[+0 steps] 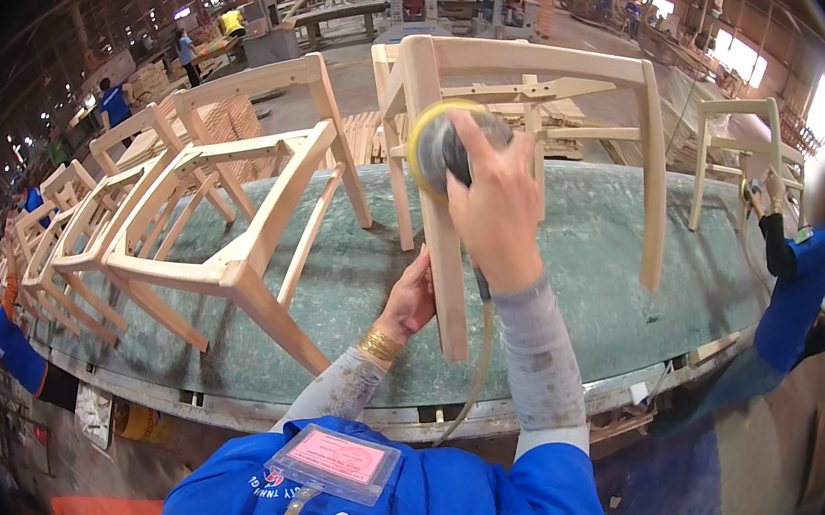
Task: The person sands unfinished wooden chair frames using a handheld orbital sander and a sanding block. They rotate each frame to reach different legs and rails, then pass the sanded frame to a coworker and pick up the next one.
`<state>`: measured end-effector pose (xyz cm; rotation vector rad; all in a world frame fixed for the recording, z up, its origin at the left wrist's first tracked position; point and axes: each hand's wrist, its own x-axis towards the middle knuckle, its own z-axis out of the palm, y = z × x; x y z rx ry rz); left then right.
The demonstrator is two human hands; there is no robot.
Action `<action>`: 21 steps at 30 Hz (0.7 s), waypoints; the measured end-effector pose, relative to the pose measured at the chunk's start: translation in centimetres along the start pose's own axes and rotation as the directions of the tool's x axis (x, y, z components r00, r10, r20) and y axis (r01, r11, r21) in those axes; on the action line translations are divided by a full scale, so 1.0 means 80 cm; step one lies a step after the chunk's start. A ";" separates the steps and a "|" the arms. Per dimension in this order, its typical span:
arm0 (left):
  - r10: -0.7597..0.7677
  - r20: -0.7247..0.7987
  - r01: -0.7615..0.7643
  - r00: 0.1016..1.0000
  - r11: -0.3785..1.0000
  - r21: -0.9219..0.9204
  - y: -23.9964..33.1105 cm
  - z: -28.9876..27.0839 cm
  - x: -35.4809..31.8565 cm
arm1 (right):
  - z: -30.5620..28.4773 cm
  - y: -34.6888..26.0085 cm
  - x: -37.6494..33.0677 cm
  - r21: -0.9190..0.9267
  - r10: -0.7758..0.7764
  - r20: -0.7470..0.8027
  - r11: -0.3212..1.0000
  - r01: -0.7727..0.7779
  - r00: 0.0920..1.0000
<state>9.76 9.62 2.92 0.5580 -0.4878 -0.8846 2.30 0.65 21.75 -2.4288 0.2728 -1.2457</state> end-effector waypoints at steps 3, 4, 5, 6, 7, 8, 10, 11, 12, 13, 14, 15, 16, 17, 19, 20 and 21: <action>0.033 -0.070 -0.032 0.997 0.999 0.010 0.004 0.002 0.003 | -0.024 0.022 -0.058 0.083 0.003 0.089 0.996 -0.010 0.996; 0.028 -0.078 -0.029 0.997 1.000 -0.010 0.006 0.010 0.004 | -0.038 0.030 -0.079 0.103 0.030 0.139 0.994 -0.044 0.990; 0.023 -0.088 -0.026 0.996 0.999 -0.030 0.008 0.019 0.007 | -0.048 0.036 -0.091 0.123 0.055 0.189 0.989 -0.080 0.980; 0.015 -0.103 -0.020 0.995 0.999 -0.049 0.006 0.020 0.008 | -0.053 0.041 -0.102 0.112 0.084 0.162 0.988 -0.103 0.983; 0.005 -0.082 -0.009 0.997 0.999 -0.051 0.007 0.016 0.009 | -0.056 0.045 -0.112 0.102 0.112 0.135 0.987 -0.126 0.984; 0.010 -0.054 -0.013 0.998 0.999 -0.050 0.010 0.013 0.008 | -0.059 0.047 -0.120 0.093 0.139 0.110 0.984 -0.150 0.984; 0.011 0.015 -0.010 1.000 0.999 -0.053 0.013 0.016 0.010 | -0.062 0.043 -0.120 0.052 0.173 0.034 0.983 -0.175 0.984; -0.015 -0.087 0.008 0.996 0.997 -0.078 0.007 0.020 0.009 | -0.060 0.041 -0.120 0.055 0.170 0.002 0.984 -0.170 0.985; -0.009 -0.034 0.006 0.999 0.997 -0.076 0.008 0.018 0.008 | -0.057 0.037 -0.115 0.067 0.151 -0.039 0.987 -0.148 0.988; 0.004 0.016 -0.003 1.000 0.997 -0.073 0.008 0.006 0.009 | -0.050 0.034 -0.110 0.069 0.100 -0.062 0.993 -0.095 0.993; 0.019 0.092 -0.008 0.996 0.994 -0.112 0.008 -0.006 0.011 | -0.041 0.030 -0.103 0.109 0.083 -0.056 0.991 -0.077 0.995; 0.034 0.166 -0.009 0.986 0.988 -0.152 0.008 -0.021 0.012 | -0.031 0.025 -0.095 0.149 0.064 -0.047 0.987 -0.056 0.997; 0.058 0.265 0.005 0.963 0.973 -0.231 0.008 -0.034 0.014 | -0.022 0.019 -0.086 0.189 0.043 -0.040 0.981 -0.035 0.998; 0.090 0.358 0.025 0.929 0.952 -0.304 0.009 -0.046 0.014 | -0.011 0.012 -0.075 0.205 0.021 -0.042 0.979 -0.012 0.999; -0.020 0.144 0.052 0.989 0.975 -0.215 -0.005 -0.007 0.016 | 0.002 0.029 -0.063 0.164 0.033 -0.055 0.986 -0.023 0.998; -0.051 0.028 0.055 0.998 0.985 -0.162 -0.004 0.010 0.015 | 0.001 0.031 -0.061 0.138 0.043 -0.052 0.990 -0.035 0.998; -0.025 0.140 0.057 0.990 0.972 -0.229 0.004 0.001 0.015 | 0.003 0.022 -0.058 0.136 0.032 -0.041 0.990 -0.026 0.999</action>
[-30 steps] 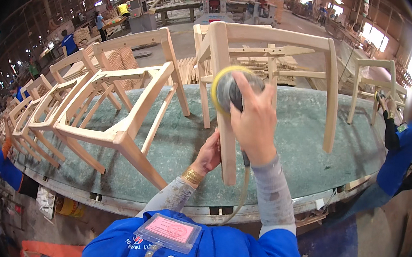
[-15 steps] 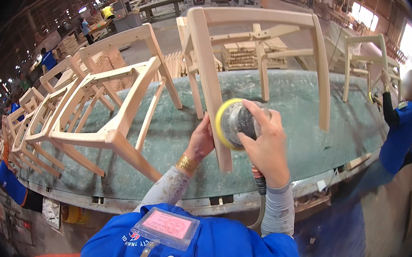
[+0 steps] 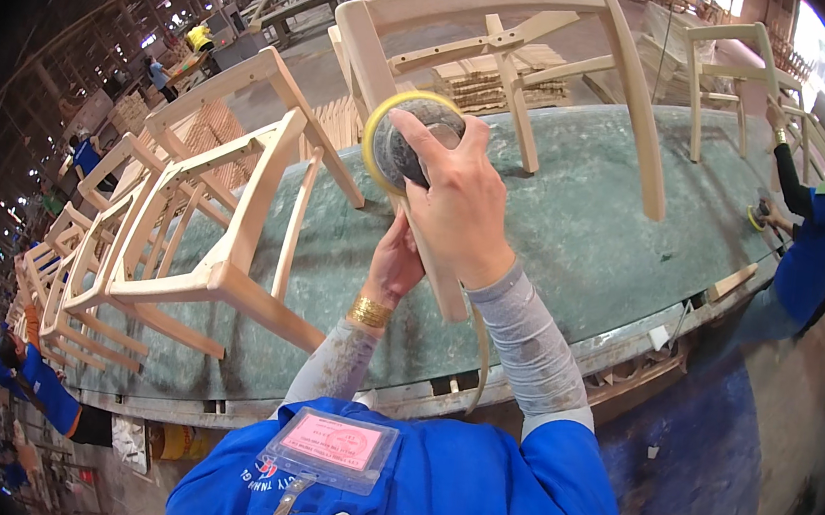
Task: The person sands unfinished wooden chair frames using a handheld orbital sander and a sanding block. They rotate each frame to reach different legs and rails, then pass the sanded frame to a coworker and pick up the next one.
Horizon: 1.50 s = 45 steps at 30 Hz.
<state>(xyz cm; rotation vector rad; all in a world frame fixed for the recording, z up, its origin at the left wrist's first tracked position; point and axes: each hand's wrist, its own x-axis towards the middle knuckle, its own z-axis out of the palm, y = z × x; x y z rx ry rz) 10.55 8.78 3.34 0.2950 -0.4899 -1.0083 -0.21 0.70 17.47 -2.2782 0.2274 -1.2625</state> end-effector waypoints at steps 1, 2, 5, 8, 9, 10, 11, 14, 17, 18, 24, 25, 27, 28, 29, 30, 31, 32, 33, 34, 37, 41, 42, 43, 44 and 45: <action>0.013 -0.018 -0.012 1.000 1.000 0.016 0.005 -0.006 -0.003 | 0.003 -0.007 0.002 -0.003 -0.008 0.011 1.000 0.008 1.000; 0.024 -0.035 -0.023 0.999 0.999 0.032 0.008 -0.012 -0.006 | 0.001 -0.010 -0.004 -0.021 0.005 0.027 1.000 -0.004 1.000; 0.067 -0.162 -0.050 0.984 0.993 0.107 0.009 -0.013 -0.005 | -0.009 -0.007 -0.035 -0.076 0.045 0.081 0.996 -0.039 0.996; 0.071 -0.290 -0.034 0.954 0.991 0.130 0.011 -0.005 0.004 | -0.009 -0.009 -0.039 -0.078 0.036 0.096 0.997 -0.028 0.995; 0.046 -0.320 -0.009 0.946 0.993 0.117 0.005 -0.002 0.008 | -0.008 -0.011 -0.027 -0.093 0.025 0.080 0.996 -0.018 0.996; 0.048 -0.274 -0.016 0.961 0.993 0.116 0.006 -0.004 0.008 | -0.005 -0.013 -0.015 -0.095 0.003 0.070 0.996 0.004 0.998; 0.047 -0.223 -0.026 0.974 0.995 0.099 0.008 -0.006 0.010 | -0.004 -0.011 -0.007 -0.092 0.003 0.052 0.996 0.002 0.999; 0.043 -0.165 -0.031 0.985 0.997 0.077 0.010 -0.013 0.013 | -0.006 -0.006 -0.009 -0.098 0.016 0.062 0.995 -0.009 0.998; 0.058 -0.167 -0.051 0.984 0.998 0.048 0.019 -0.019 0.019 | -0.031 0.009 -0.057 -0.093 0.045 0.171 0.995 -0.029 0.984; 0.061 -0.135 -0.059 0.989 0.998 0.024 0.018 -0.017 0.023 | -0.048 0.021 -0.077 -0.064 0.070 0.177 0.996 -0.060 0.982; 0.006 -0.078 -0.005 0.997 1.000 0.007 0.033 -0.033 0.030 | -0.069 0.097 -0.199 -0.288 0.524 0.198 0.839 -0.462 0.828; 0.004 -0.067 -0.004 0.998 1.000 -0.007 0.033 -0.026 0.032 | -0.060 0.113 -0.219 -0.354 0.599 0.185 0.780 -0.516 0.779; -0.010 -0.098 0.012 0.995 1.000 0.021 0.033 -0.018 0.036 | -0.030 0.145 -0.258 -0.447 0.674 0.214 0.711 -0.543 0.707; 0.000 -0.117 0.003 0.993 1.000 0.021 0.035 -0.020 0.037 | -0.013 0.154 -0.271 -0.474 0.706 0.230 0.682 -0.557 0.670; 0.008 -0.136 -0.005 0.991 1.000 0.019 0.036 -0.022 0.037 | 0.004 0.162 -0.284 -0.503 0.737 0.243 0.651 -0.568 0.630; -0.015 -0.046 0.013 0.999 0.999 -0.043 0.040 -0.029 0.036 | 0.022 0.168 -0.296 -0.489 0.730 0.266 0.665 -0.565 0.629; -0.030 0.046 0.035 0.998 0.994 -0.108 0.047 -0.037 0.037 | 0.039 0.171 -0.303 -0.480 0.723 0.288 0.677 -0.558 0.628; -0.038 0.139 0.061 0.990 0.984 -0.167 0.053 -0.044 0.036 | 0.053 0.173 -0.310 -0.470 0.714 0.312 0.689 -0.551 0.627; -0.034 0.111 0.048 0.993 0.990 -0.133 0.054 -0.044 0.036 | 0.063 0.174 -0.314 -0.468 0.715 0.321 0.690 -0.553 0.620; -0.027 0.082 0.035 0.996 0.995 -0.096 0.054 -0.043 0.036 | 0.072 0.174 -0.318 -0.465 0.716 0.332 0.691 -0.554 0.614; -0.043 -0.043 0.043 0.998 0.999 -0.002 0.049 -0.027 0.038 | 0.089 0.183 -0.333 -0.477 0.744 0.352 0.665 -0.575 0.568; -0.047 -0.068 0.057 0.997 0.986 0.155 0.061 -0.013 0.032 | 0.091 0.190 -0.319 -0.504 0.724 0.440 0.688 -0.522 0.531; -0.041 -0.031 0.046 0.999 0.983 0.179 0.060 -0.013 0.032 | 0.087 0.195 -0.304 -0.518 0.707 0.462 0.705 -0.485 0.536; -0.043 -0.018 0.045 0.999 0.982 0.184 0.057 -0.007 0.032 | 0.076 0.205 -0.290 -0.431 0.651 0.402 0.755 -0.494 0.644; -0.045 -0.005 0.045 0.999 0.981 0.189 0.052 -0.001 0.030 | 0.061 0.217 -0.273 -0.342 0.587 0.330 0.804 -0.486 0.739; -0.049 0.014 0.045 0.999 0.980 0.193 0.047 0.006 0.031 | 0.044 0.229 -0.253 -0.255 0.517 0.242 0.850 -0.461 0.821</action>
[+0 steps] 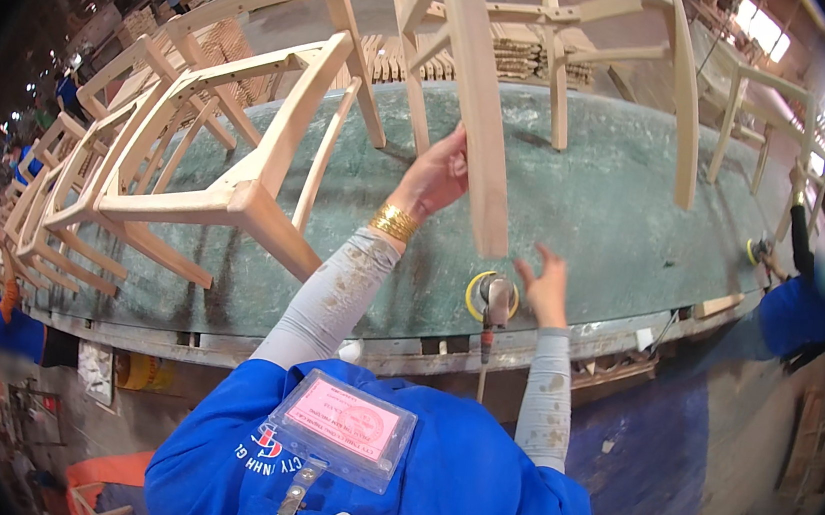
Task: The person sands unfinished wooden chair frames using a handheld orbital sander and a sanding block. They rotate each frame to reach different legs and rails, then pass the sanded frame to a coworker and pick up the next one.
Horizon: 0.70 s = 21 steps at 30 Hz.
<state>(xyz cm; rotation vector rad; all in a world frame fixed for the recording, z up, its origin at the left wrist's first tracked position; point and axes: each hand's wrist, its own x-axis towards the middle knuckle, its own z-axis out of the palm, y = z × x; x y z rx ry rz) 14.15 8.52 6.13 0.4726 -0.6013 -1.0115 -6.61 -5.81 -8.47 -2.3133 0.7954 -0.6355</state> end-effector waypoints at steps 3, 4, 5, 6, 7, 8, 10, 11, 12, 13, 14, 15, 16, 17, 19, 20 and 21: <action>0.044 -0.052 -0.044 0.998 0.999 0.003 -0.001 -0.011 -0.014 | -0.078 -0.034 0.062 0.079 -0.048 -0.264 0.994 0.071 0.963; 0.047 -0.058 -0.047 0.997 0.999 0.004 -0.007 -0.006 -0.017 | -0.105 -0.040 0.079 0.099 -0.026 -0.353 0.993 0.065 0.935; 0.094 -0.096 -0.097 0.991 0.995 -0.021 -0.017 0.004 -0.019 | -0.133 -0.041 0.096 0.046 -0.050 -0.432 0.996 0.078 0.900; 0.153 -0.140 -0.139 0.978 0.985 0.107 -0.028 0.016 -0.022 | -0.159 -0.037 0.112 -0.008 -0.071 -0.511 0.997 0.077 0.857; 0.211 -0.174 -0.168 0.962 0.958 0.234 -0.042 0.029 -0.026 | -0.185 -0.028 0.127 -0.067 -0.105 -0.586 0.994 0.081 0.803; 0.274 -0.202 -0.188 0.940 0.913 0.363 -0.052 0.039 -0.030 | -0.204 -0.019 0.142 -0.120 -0.139 -0.650 0.990 0.079 0.747; 0.312 -0.268 -0.142 0.911 0.850 0.507 -0.068 0.051 -0.037 | -0.228 -0.010 0.173 -0.194 -0.141 -0.698 0.981 0.004 0.702; 0.339 -0.289 -0.129 0.895 0.818 0.561 -0.078 0.056 -0.040 | -0.238 -0.002 0.185 -0.230 -0.142 -0.720 0.972 -0.041 0.679; 0.375 -0.307 -0.117 0.875 0.778 0.617 -0.087 0.060 -0.044 | -0.242 0.009 0.197 -0.227 -0.115 -0.720 0.971 -0.076 0.685; 0.396 -0.308 -0.143 0.865 0.783 0.605 -0.099 0.059 -0.049 | -0.244 0.022 0.208 -0.227 -0.087 -0.719 0.967 -0.114 0.689; 0.388 -0.295 -0.132 0.873 0.770 0.624 -0.110 0.057 -0.054 | -0.248 0.035 0.217 -0.227 -0.060 -0.719 0.962 -0.152 0.692; 0.385 -0.287 -0.118 0.877 0.752 0.649 -0.117 0.055 -0.061 | -0.247 0.046 0.228 -0.155 -0.011 -0.695 0.979 -0.135 0.718; 0.380 -0.280 -0.104 0.882 0.736 0.669 -0.126 0.051 -0.068 | -0.248 0.058 0.236 -0.087 0.034 -0.667 0.989 -0.123 0.744; 0.345 -0.304 -0.056 0.888 0.738 0.673 -0.135 0.047 -0.073 | -0.249 0.070 0.245 -0.017 0.077 -0.636 0.993 -0.114 0.768; 0.270 -0.351 0.041 0.897 0.739 0.672 -0.150 0.040 -0.086 | -0.258 0.102 0.255 0.224 0.242 -0.476 0.963 -0.150 0.845; 0.264 -0.348 0.047 0.899 0.734 0.677 -0.153 0.035 -0.089 | -0.262 0.119 0.256 0.337 0.310 -0.383 0.924 -0.181 0.870; 0.266 -0.352 0.054 0.898 0.725 0.686 -0.153 0.031 -0.091 | -0.259 0.128 0.257 0.311 0.275 -0.402 0.938 -0.152 0.873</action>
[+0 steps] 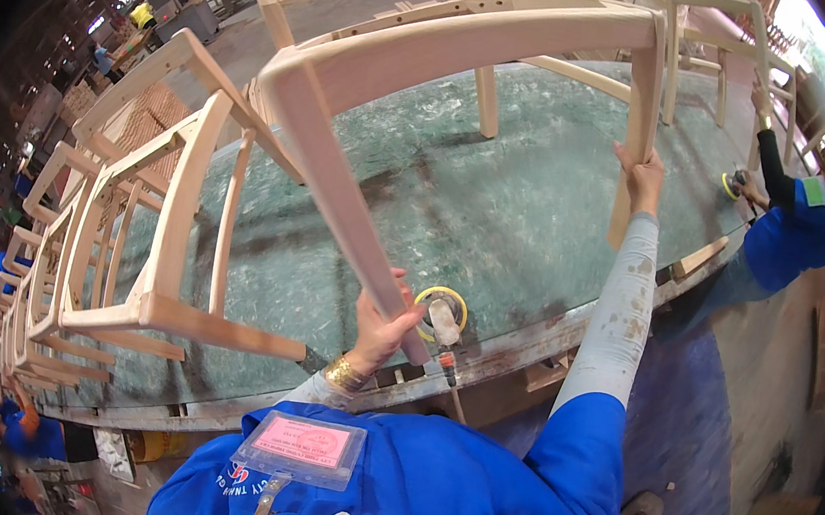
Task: The person sands unfinished wooden chair frames using a handheld orbital sander and a sanding block. They rotate each frame to reach different legs and rails, then pass the sanded frame to a coworker and pick up the next one.
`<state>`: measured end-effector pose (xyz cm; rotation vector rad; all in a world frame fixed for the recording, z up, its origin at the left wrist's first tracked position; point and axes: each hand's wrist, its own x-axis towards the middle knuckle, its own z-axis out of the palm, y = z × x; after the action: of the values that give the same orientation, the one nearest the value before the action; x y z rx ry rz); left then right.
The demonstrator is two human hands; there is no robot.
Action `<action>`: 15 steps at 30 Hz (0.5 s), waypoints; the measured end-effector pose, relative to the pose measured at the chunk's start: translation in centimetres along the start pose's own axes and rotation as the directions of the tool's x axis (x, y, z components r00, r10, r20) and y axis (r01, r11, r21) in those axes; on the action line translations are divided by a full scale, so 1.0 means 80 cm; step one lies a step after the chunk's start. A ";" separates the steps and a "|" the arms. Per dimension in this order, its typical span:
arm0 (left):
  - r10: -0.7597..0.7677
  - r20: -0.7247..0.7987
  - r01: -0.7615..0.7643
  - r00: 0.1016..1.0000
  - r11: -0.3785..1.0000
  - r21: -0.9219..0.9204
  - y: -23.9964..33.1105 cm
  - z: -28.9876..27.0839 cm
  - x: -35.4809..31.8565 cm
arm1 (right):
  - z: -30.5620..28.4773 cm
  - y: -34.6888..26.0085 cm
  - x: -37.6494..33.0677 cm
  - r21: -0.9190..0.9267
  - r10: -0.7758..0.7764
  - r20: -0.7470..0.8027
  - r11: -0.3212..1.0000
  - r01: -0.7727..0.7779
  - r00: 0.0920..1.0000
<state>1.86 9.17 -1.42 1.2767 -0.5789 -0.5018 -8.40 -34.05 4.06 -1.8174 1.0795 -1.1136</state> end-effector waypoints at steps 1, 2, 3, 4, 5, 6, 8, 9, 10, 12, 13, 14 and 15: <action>-0.001 0.000 0.001 1.000 1.000 0.013 -0.002 -0.005 0.003 | 0.000 0.009 0.002 -0.015 -0.039 -0.010 0.999 0.039 0.999; 0.022 0.008 -0.022 1.000 0.999 -0.029 -0.004 -0.011 0.007 | -0.003 0.017 0.003 -0.032 -0.077 -0.023 0.997 0.076 0.997; 0.046 -0.015 -0.047 0.999 0.998 -0.034 -0.004 -0.023 0.012 | 0.003 0.018 0.001 0.000 -0.098 -0.010 0.995 0.098 0.995; 0.071 -0.042 -0.073 0.997 0.997 -0.037 -0.004 -0.038 0.020 | 0.014 0.011 -0.002 0.036 -0.120 0.006 0.992 0.120 0.993; 0.096 -0.074 -0.099 0.993 0.994 -0.036 -0.004 -0.051 0.026 | 0.026 -0.003 -0.006 0.074 -0.143 0.025 0.987 0.141 0.989; 0.056 -0.146 -0.064 0.988 0.997 -0.052 0.010 -0.054 0.033 | 0.038 -0.026 -0.015 -0.021 -0.103 0.043 0.994 0.104 0.994; 0.050 -0.208 -0.060 0.977 0.997 -0.042 0.041 -0.057 0.056 | 0.047 -0.059 -0.026 -0.046 -0.109 -0.042 0.993 0.107 0.993; 0.090 -0.226 -0.093 0.970 0.996 -0.004 0.050 -0.063 0.066 | 0.049 -0.070 -0.025 -0.054 -0.123 -0.083 0.991 0.119 0.989; 0.130 -0.243 -0.126 0.961 0.992 0.031 0.056 -0.068 0.075 | 0.049 -0.074 -0.018 -0.057 -0.122 -0.073 0.991 0.118 0.990; 0.143 -0.216 -0.143 0.966 0.990 0.020 0.065 -0.071 0.088 | 0.048 -0.078 -0.009 -0.080 -0.129 -0.077 0.989 0.123 0.989; 0.152 -0.203 -0.152 0.967 0.988 0.014 0.069 -0.070 0.094 | 0.049 -0.080 -0.004 -0.091 -0.134 -0.079 0.988 0.127 0.988; 0.157 -0.216 -0.156 0.964 0.987 0.026 0.072 -0.065 0.097 | 0.050 -0.080 -0.003 -0.084 -0.134 -0.078 0.988 0.128 0.988; 0.151 -0.218 -0.148 0.964 0.988 0.031 0.071 -0.068 0.098 | 0.050 -0.079 -0.005 -0.074 -0.138 -0.075 0.988 0.132 0.988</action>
<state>11.49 9.37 4.04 1.2716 -0.4883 -0.2265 -3.05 -30.70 8.12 -1.9385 1.0658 -1.2521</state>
